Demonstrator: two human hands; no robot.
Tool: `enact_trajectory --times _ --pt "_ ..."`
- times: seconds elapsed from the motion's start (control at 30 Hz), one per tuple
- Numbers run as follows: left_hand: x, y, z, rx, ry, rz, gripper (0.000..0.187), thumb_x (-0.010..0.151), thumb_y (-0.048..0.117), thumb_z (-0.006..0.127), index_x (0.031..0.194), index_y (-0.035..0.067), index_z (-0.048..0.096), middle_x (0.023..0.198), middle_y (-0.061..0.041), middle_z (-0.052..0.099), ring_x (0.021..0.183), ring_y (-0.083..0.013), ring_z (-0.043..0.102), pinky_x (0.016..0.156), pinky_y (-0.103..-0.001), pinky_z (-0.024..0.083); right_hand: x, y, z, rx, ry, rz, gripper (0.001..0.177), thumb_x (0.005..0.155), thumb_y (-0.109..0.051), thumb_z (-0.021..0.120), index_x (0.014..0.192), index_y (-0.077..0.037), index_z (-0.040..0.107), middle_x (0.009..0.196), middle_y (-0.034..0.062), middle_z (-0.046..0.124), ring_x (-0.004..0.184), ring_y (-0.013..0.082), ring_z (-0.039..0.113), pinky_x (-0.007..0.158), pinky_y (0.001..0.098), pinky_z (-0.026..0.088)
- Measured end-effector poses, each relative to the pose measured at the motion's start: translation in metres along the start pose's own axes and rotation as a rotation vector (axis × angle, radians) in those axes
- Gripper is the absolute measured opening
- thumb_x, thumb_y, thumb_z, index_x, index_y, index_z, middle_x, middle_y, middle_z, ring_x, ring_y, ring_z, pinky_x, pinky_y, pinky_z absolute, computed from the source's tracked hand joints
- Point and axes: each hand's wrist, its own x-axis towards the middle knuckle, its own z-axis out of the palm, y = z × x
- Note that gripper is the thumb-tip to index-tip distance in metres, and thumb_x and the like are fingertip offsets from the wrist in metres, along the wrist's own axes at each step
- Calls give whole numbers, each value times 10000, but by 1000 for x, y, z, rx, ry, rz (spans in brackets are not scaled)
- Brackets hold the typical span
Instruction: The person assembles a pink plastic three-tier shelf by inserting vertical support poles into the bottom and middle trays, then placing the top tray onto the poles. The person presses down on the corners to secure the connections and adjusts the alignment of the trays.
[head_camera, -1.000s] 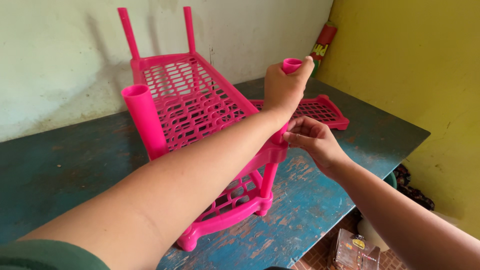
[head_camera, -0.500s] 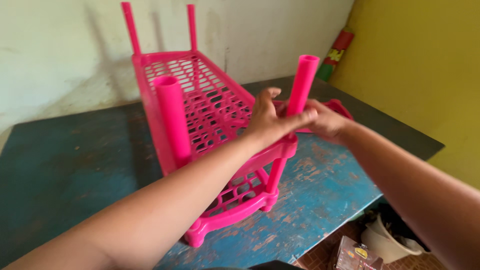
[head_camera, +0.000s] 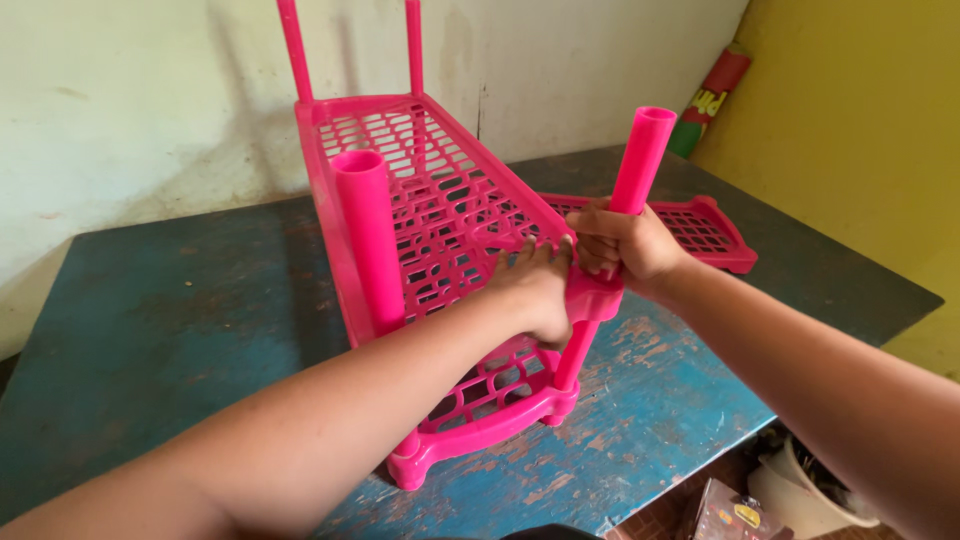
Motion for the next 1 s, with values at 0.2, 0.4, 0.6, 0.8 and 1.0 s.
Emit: enact_trajectory --times 0.2,0.4,0.6,0.8,1.0 --pt "-7 0 -3 6 16 -11 1232 725 262 808 1626 41 -4 1601 -241 260 1563 -358 153 1258 -535 151 -3 1 20 -65 204 -79 405 909 -107 673 591 -124 422 477 8 374 377 147 346 395 323 298" --pt "-6 -1 0 -31 82 -6 1172 726 238 788 1621 58 53 1602 -221 269 1557 -350 165 1251 -531 160 2 10 39 -245 579 -210 355 900 -154 696 601 -86 517 483 25 480 368 137 438 380 325 354" --pt "-6 1 3 -21 85 -9 1174 724 235 786 1615 43 47 1596 -227 267 1551 -354 167 1235 -500 205 3 16 36 -287 625 -251 308 889 -145 715 631 -85 557 503 12 517 396 127 472 399 311 374" --pt "-6 0 5 -9 107 12 1177 711 240 789 1606 1 63 1574 -245 290 1544 -359 189 1229 -495 229 -4 -33 7 -285 -193 173 242 859 -133 750 711 -89 564 669 16 565 653 139 554 674 316 434" --pt "-2 -3 7 -3 76 -1 1014 704 258 818 1503 -52 276 1559 -246 330 1555 -371 206 1241 -499 247 11 -34 -8 -43 -646 152 215 827 -136 684 676 -48 559 648 45 576 672 204 573 820 384 521"
